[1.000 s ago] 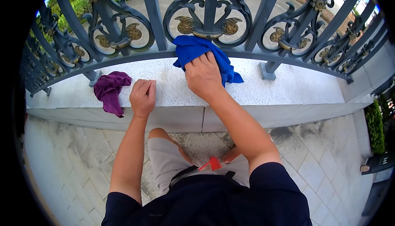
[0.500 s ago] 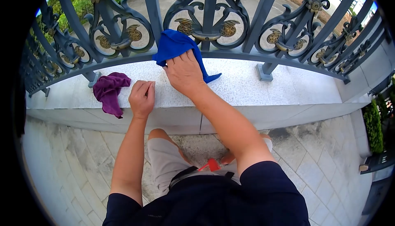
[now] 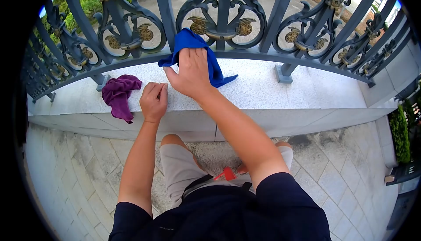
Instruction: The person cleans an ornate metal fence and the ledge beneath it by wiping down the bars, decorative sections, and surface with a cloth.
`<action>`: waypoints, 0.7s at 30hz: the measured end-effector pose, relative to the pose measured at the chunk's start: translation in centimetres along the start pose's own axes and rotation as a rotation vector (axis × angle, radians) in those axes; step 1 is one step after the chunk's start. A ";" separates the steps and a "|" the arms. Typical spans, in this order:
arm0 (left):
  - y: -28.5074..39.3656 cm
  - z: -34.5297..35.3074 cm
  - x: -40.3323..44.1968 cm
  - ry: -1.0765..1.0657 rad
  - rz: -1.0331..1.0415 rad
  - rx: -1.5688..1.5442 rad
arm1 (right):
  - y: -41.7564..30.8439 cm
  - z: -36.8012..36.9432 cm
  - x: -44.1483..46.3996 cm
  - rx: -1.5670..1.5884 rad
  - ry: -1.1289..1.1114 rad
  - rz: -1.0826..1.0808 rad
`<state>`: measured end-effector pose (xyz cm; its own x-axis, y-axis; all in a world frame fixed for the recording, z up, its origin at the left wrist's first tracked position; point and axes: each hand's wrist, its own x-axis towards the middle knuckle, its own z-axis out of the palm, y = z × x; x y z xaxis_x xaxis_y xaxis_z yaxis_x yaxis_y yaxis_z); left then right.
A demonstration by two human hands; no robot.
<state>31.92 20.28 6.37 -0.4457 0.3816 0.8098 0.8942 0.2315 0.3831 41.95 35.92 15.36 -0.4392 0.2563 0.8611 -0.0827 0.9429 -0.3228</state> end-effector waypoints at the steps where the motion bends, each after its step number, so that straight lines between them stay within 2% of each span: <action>1: 0.1 0.0 0.1 0.004 -0.003 0.003 | -0.6 0.4 0.5 0.047 -0.035 0.075; 2: 0.2 0.0 0.1 0.007 -0.006 0.005 | -0.8 1.0 0.9 0.093 0.051 0.062; 5: -0.1 0.2 -0.1 0.001 -0.011 -0.004 | 0.7 0.5 0.1 -0.109 0.033 -0.084; 10: -0.4 0.1 -0.1 -0.006 0.007 -0.036 | 3.3 -5.0 -0.1 -0.570 -0.308 -0.328; 14: -0.3 0.1 0.0 0.000 0.019 -0.034 | 3.9 -6.7 0.1 -0.696 -0.409 -0.441; 18: -0.1 0.1 -0.2 -0.008 -0.010 -0.038 | 3.2 -5.2 -0.8 -0.676 -0.370 -0.292; 19: -0.1 0.1 -0.4 -0.014 -0.014 -0.034 | 3.0 -3.2 -1.4 -0.530 -0.208 -0.217; 21: -0.4 0.4 -0.1 -0.012 -0.005 -0.026 | 2.0 -0.8 -1.4 -0.194 -0.087 0.053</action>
<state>31.63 20.50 5.93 -0.4504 0.3910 0.8026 0.8927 0.2105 0.3985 43.11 37.61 13.77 -0.5143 0.2951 0.8053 0.1126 0.9540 -0.2777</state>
